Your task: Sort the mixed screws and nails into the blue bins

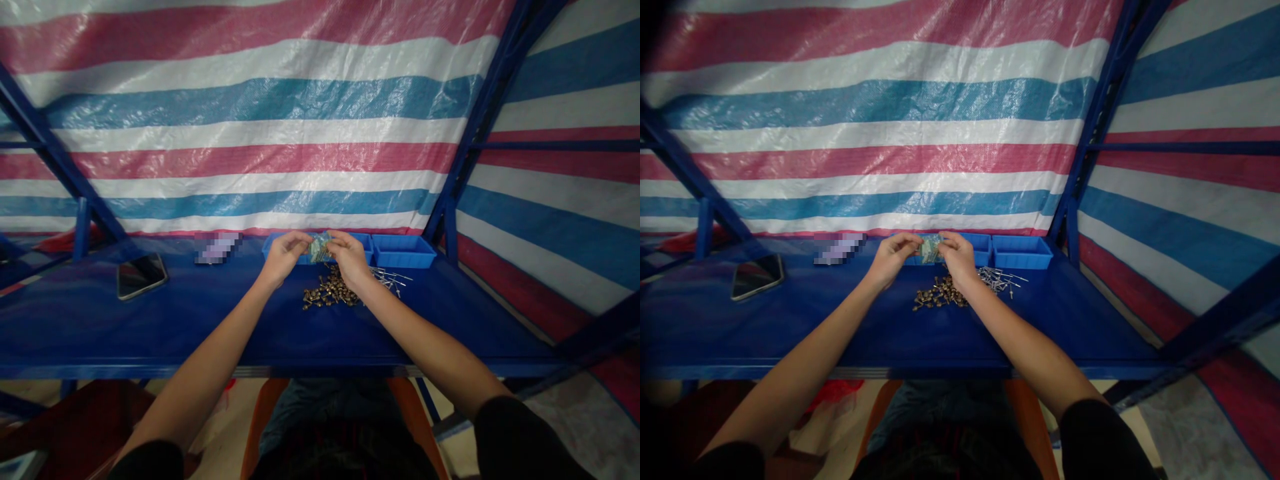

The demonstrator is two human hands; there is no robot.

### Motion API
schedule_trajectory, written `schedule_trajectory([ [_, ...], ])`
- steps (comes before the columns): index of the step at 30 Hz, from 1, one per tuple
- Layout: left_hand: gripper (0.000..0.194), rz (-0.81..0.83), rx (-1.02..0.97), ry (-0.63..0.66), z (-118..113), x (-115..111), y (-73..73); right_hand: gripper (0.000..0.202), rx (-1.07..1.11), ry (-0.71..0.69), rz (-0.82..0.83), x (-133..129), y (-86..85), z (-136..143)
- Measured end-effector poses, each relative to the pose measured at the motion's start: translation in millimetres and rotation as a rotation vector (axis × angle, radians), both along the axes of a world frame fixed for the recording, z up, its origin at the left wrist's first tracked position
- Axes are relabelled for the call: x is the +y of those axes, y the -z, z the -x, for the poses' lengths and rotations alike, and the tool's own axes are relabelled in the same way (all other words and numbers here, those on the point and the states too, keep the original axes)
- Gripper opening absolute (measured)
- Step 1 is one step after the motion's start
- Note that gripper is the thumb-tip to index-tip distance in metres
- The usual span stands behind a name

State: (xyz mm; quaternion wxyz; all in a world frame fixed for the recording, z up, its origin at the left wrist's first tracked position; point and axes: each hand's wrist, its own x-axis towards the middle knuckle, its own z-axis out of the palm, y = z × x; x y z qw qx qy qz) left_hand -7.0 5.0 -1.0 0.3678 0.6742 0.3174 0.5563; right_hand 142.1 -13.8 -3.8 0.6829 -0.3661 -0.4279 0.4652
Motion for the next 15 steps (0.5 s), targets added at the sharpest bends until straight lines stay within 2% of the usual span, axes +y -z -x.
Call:
schedule_trajectory([
  [5,0.034,0.017,-0.031,0.02,-1.1,-2.1,-2.3,0.019,-0.102,0.036,-0.026,0.5,2.7,2.5],
  [8,0.028,-0.004,-0.002,-0.014,0.6,0.5,-1.6,0.014,-0.257,0.061,-0.008,-0.2,5.5,1.4],
  [11,0.022,-0.044,0.003,-0.057,1.2,2.6,-0.6,0.017,-0.462,0.161,0.029,-1.3,7.0,-0.4],
  [13,0.022,-0.064,0.003,-0.087,0.8,3.0,-0.6,0.017,-0.492,0.18,0.042,-3.1,5.2,-0.4],
  [15,0.024,-0.064,-0.004,-0.106,0.3,2.9,-1.0,0.014,-0.437,0.133,0.07,-5.8,1.2,0.7],
])
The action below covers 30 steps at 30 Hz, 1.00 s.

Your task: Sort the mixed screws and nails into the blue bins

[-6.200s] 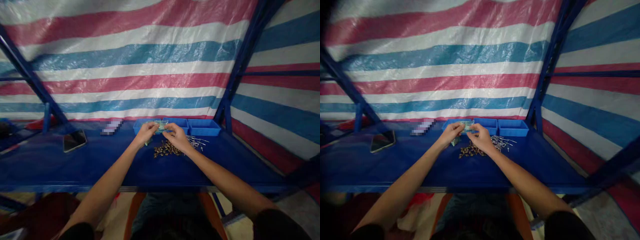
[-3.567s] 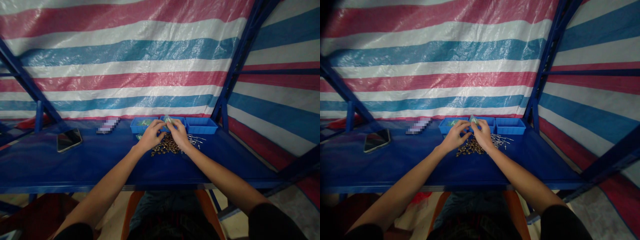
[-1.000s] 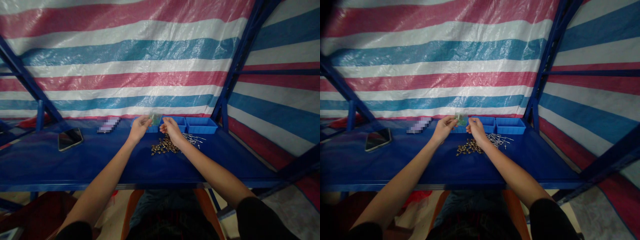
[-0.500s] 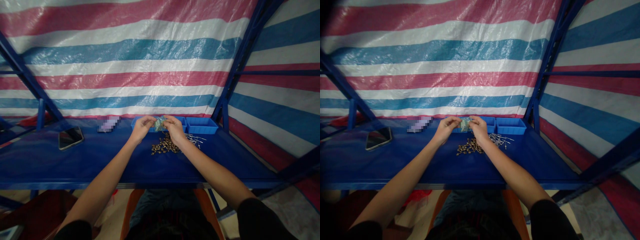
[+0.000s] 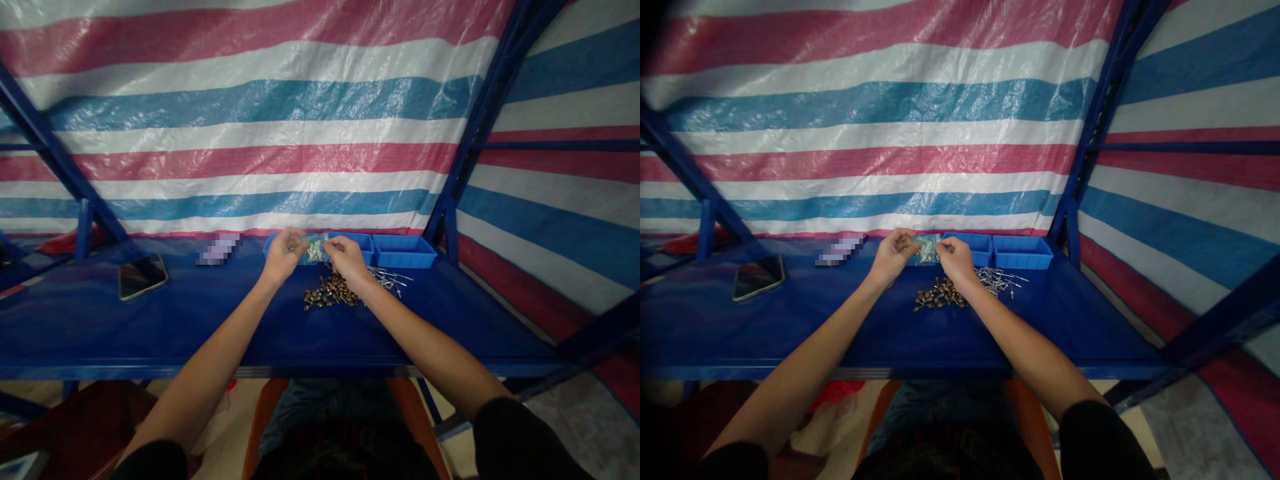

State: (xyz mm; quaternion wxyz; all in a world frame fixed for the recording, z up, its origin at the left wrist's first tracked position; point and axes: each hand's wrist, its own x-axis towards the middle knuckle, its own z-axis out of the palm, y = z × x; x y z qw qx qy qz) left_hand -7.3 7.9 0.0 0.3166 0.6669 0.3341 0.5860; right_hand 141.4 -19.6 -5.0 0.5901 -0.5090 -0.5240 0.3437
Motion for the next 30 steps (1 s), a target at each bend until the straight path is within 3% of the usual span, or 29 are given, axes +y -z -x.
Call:
schedule_trajectory([
  [3,0.03,0.031,-0.018,0.024,0,0,-0.9,0.012,0.124,-0.054,0.032,-2,-6.9,1],
  [8,0.025,0.208,-0.029,0.028,3,0,-2.8,0.017,0.255,0.005,-0.078,5,-14.9,-14],
  [11,0.028,0.333,-0.059,0.082,3,-2,-5.3,0.018,0.238,-0.014,-0.103,10,-17.5,-29],
  [15,0.037,0.441,-0.124,0.231,-3,-8,-6.7,0.014,0.077,-0.182,-0.042,14,-16.5,-43],
  [18,0.035,0.432,-0.098,0.287,-7,-10,-3.4,0.012,-0.032,-0.269,-0.015,13,-14.5,-45],
  [21,0.034,0.392,-0.049,0.293,-9,-9,1.8,0.013,-0.051,-0.265,-0.017,12,-14.4,-44],
  [30,0.028,0.332,0.003,0.183,-9,-1,7.5,0.011,-0.098,-0.335,0.093,12,-17.0,-51],
])
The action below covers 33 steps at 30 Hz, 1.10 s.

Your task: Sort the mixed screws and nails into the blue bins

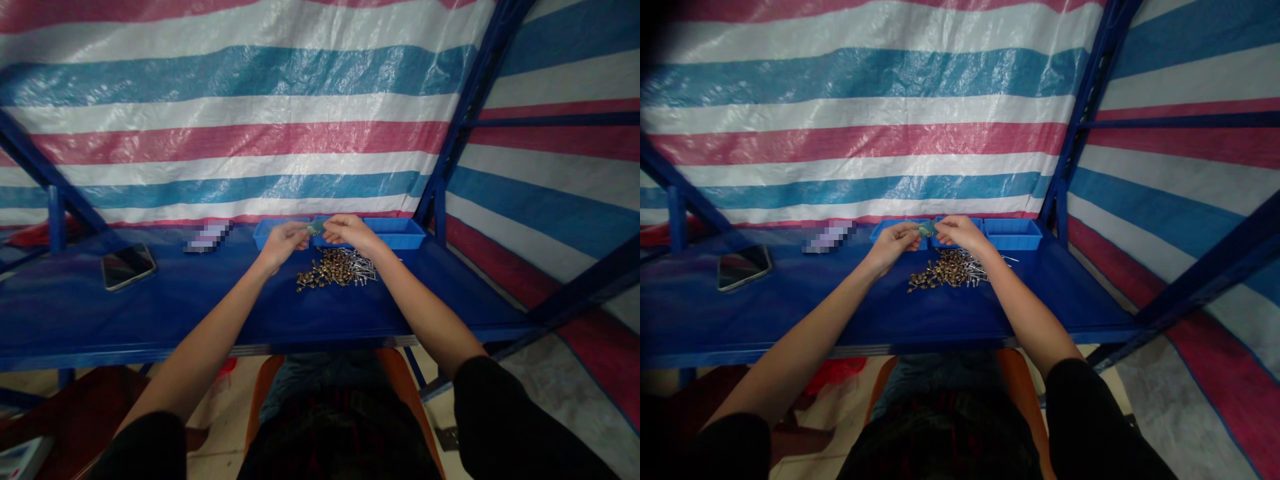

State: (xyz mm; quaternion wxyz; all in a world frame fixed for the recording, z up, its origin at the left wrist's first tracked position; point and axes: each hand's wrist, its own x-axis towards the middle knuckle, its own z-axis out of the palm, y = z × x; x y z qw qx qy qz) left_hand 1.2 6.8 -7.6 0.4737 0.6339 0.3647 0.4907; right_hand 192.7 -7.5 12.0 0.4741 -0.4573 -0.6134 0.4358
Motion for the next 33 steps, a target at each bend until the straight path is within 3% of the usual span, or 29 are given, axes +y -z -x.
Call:
schedule_trajectory([
  [14,0.018,0.0,0.035,-0.066,0,3,1.3,0.017,0.005,0.008,0.057,-3,-8.3,-12],
  [19,0.024,-0.013,-0.077,-0.097,4,5,-3.1,0.019,-0.011,0.0,0.052,0,-5.2,-14],
  [22,0.036,-0.12,-0.106,-0.181,13,11,-4.5,0.02,-0.027,-0.018,0.044,2,-4.1,-14],
  [24,0.043,-0.229,0.043,-0.252,21,18,-1.8,0.02,-0.054,-0.02,0.042,3,-4.0,-14],
  [29,0.051,-0.507,0.753,-0.422,35,31,10.7,0.02,-0.326,0.066,-0.094,5,0.5,-14],
  [33,0.039,-0.633,0.826,-0.49,27,19,5.2,0.019,-0.681,0.074,-0.283,4,7.8,-10],
])
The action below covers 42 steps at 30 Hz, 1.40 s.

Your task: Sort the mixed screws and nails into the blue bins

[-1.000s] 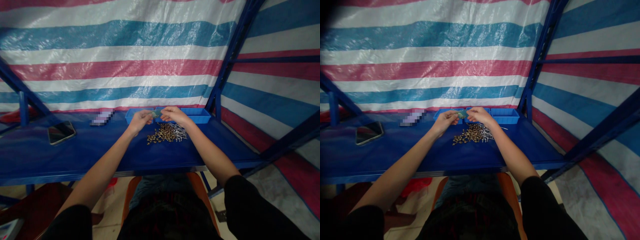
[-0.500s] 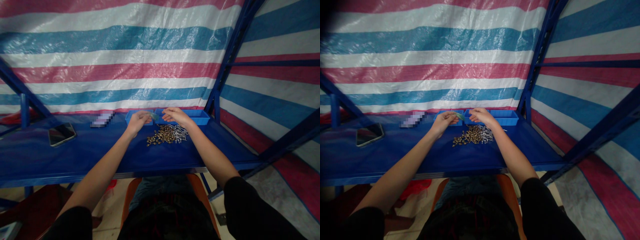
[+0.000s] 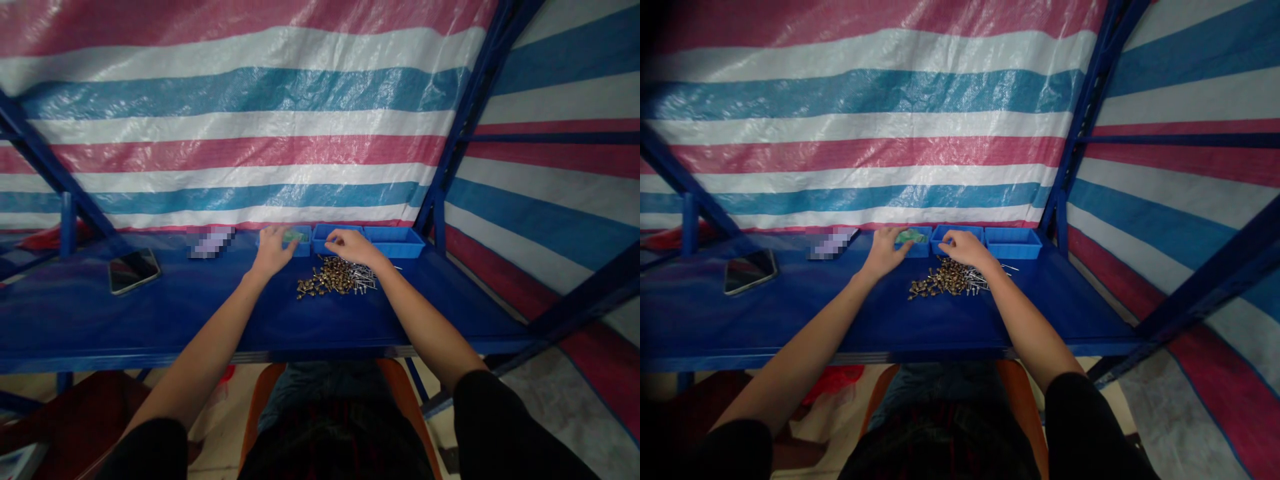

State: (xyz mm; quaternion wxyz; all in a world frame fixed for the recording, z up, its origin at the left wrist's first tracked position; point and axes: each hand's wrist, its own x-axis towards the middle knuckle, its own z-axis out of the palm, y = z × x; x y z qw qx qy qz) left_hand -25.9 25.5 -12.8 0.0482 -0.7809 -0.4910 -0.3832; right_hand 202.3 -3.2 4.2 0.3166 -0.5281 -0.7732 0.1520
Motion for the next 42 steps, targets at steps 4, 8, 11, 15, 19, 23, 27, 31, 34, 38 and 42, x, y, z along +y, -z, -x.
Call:
schedule_trajectory([
  [4,0.04,0.095,0.04,0.353,-15,-24,-10.1,0.022,-0.074,-0.105,-0.059,-6,-0.1,3],
  [8,0.055,0.323,0.339,0.578,-22,-44,-4.7,0.024,0.008,-0.05,-0.204,-23,6.6,-23],
  [11,0.062,0.456,0.427,0.535,-17,-58,3.3,0.028,-0.005,0.087,-0.29,-40,26.5,-64],
  [15,0.071,0.425,0.437,0.48,-9,-71,15.2,0.043,-0.187,0.15,-0.239,-56,55.3,-105],
  [19,0.078,0.328,0.451,0.44,-21,-58,26.2,0.064,-0.29,0.089,-0.088,-54,62.7,-99],
  [23,0.071,0.248,0.434,0.448,-42,-38,29.1,0.066,-0.307,0.01,-0.058,-51,58.7,-82],
  [27,0.066,0.26,0.459,0.505,-48,-33,26.2,0.058,-0.287,-0.048,-0.092,-52,54.9,-76],
  [31,0.048,0.066,0.327,0.446,-37,-26,17.2,0.057,-0.278,0.195,-0.32,-36,42.1,-73],
  [34,0.042,-0.067,0.228,0.263,-25,-9,12.0,0.065,-0.324,0.411,-0.348,-12,31.6,-72],
  [38,0.043,0.008,0.324,0.175,-16,14,15.7,0.067,-0.468,0.327,-0.157,12,30.1,-70],
  [42,0.046,0.053,0.305,0.159,-15,13,20.7,0.063,-0.44,0.332,-0.169,13,33.6,-70],
])
